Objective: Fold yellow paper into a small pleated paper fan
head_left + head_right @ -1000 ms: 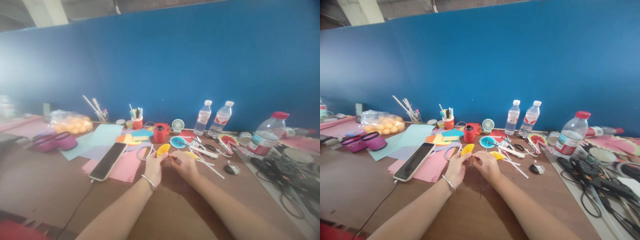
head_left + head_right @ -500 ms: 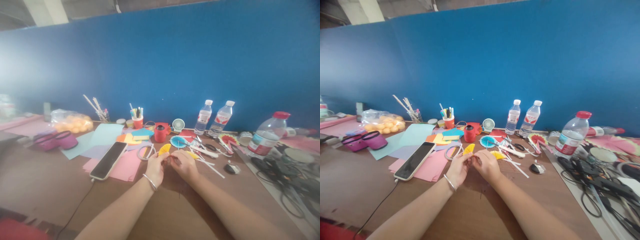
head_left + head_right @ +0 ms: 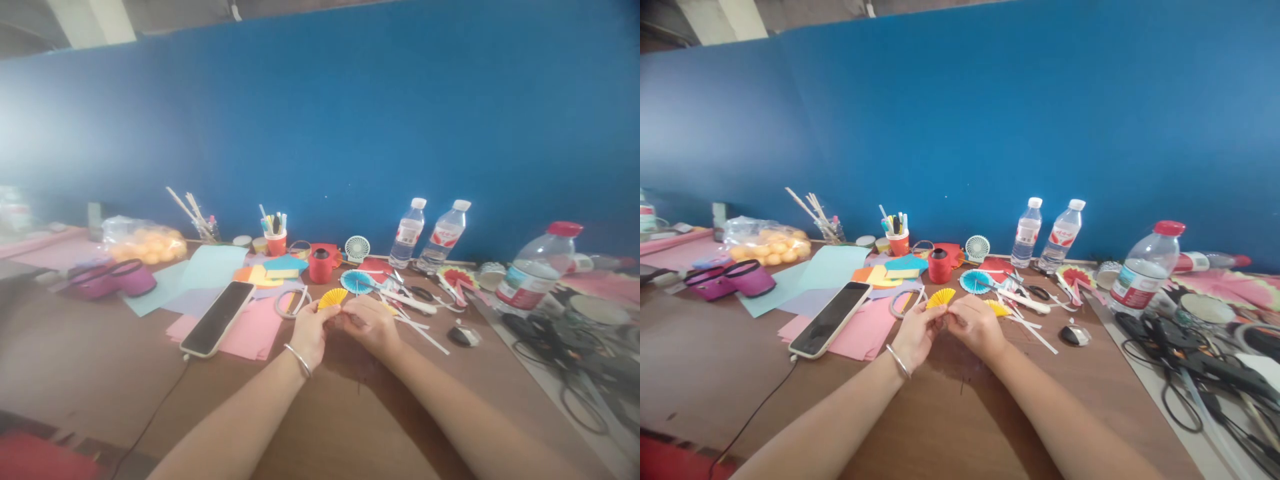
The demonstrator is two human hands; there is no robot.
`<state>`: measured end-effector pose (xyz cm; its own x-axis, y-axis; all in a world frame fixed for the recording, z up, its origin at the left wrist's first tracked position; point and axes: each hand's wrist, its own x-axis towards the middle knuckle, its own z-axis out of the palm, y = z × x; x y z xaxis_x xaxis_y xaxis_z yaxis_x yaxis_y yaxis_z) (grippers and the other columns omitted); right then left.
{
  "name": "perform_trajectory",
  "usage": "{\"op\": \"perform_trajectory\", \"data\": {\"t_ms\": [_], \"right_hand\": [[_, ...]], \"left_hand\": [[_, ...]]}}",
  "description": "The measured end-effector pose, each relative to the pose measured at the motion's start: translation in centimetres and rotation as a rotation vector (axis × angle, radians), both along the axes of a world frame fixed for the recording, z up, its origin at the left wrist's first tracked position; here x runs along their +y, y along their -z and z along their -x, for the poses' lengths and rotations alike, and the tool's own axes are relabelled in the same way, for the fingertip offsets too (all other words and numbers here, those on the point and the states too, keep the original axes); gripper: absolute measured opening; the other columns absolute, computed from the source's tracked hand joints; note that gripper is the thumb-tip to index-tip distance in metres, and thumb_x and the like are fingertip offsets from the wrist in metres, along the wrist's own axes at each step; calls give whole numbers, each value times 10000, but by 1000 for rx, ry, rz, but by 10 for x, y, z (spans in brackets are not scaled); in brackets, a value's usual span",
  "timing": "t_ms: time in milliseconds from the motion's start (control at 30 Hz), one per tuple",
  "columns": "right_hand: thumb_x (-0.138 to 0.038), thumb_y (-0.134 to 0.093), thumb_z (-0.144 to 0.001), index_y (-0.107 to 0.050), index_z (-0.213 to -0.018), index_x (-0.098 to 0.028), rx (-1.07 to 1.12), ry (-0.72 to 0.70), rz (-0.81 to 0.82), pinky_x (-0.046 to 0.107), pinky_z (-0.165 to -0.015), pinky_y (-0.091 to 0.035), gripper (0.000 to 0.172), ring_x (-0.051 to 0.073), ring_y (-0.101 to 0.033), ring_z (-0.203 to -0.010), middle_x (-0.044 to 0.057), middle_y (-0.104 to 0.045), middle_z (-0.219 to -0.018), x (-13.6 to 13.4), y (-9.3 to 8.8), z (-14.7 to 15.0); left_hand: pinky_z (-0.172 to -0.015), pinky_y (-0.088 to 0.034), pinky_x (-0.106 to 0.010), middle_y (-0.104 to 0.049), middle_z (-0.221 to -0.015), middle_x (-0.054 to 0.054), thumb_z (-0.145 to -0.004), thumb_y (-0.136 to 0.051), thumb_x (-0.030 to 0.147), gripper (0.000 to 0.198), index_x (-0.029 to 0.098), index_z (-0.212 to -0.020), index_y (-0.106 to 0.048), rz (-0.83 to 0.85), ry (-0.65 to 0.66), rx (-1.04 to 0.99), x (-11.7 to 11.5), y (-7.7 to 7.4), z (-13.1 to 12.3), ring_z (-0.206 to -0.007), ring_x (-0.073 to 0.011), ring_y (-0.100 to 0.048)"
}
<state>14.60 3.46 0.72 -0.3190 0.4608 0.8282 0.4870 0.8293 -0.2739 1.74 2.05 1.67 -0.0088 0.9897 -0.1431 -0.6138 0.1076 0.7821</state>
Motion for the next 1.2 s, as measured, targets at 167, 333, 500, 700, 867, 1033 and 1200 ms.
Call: {"op": "perform_trajectory", "data": {"t_ms": [167,333,500,700,867,1033,1200], "right_hand": [[-112,-490,-738,-583,-720,-217,-12,12,-23,258,-598,-452,141,135,-532,-622,14,-604,-660,1,1,-1],[-99,-486,-728,-569,-753,-204,9,24,-10,274,-624,-458,137,145,-530,-663,25,-603,-691,0,4,0],[-138,-504,-716,-555,-801,-191,53,85,34,306,-663,-467,113,171,-543,-732,49,-599,-740,-2,8,3],[-140,-475,-738,-559,-769,-194,4,90,14,299,-632,-465,105,163,-544,-690,43,-592,-706,2,14,2],[-128,-477,-746,-554,-754,-204,-14,72,3,287,-615,-458,108,155,-541,-656,34,-597,-688,2,12,1],[-104,-477,-727,-549,-700,-208,-4,20,-13,262,-588,-452,129,138,-537,-621,17,-604,-657,3,4,-2],[-113,-474,-708,-551,-678,-212,33,-9,34,262,-590,-449,129,137,-546,-619,8,-608,-658,5,7,-2]], "left_hand": [[-490,-391,-171,-591,-580,-1,-470,-733,98,211,87,-647,-619,-17,32,21,-1,-1,0,-499,-64,-509],[-498,-395,-157,-583,-580,9,-500,-723,110,191,93,-653,-610,-20,11,8,-1,0,-1,-505,-52,-507],[-521,-407,-157,-591,-617,7,-534,-708,111,172,102,-666,-598,-29,-19,-4,-1,-1,-1,-536,-55,-519],[-527,-403,-157,-593,-631,3,-533,-711,118,190,98,-688,-603,-38,-19,-2,-2,1,-2,-542,-56,-518],[-513,-398,-161,-588,-607,8,-529,-710,128,179,99,-667,-601,-42,-20,13,-1,3,-1,-515,-51,-504],[-517,-409,-171,-596,-619,1,-515,-714,119,181,94,-663,-613,-55,18,49,-1,1,1,-518,-60,-514],[-549,-420,-196,-614,-640,-10,-518,-720,150,201,107,-692,-628,-79,61,113,0,1,2,-551,-87,-535]]}}
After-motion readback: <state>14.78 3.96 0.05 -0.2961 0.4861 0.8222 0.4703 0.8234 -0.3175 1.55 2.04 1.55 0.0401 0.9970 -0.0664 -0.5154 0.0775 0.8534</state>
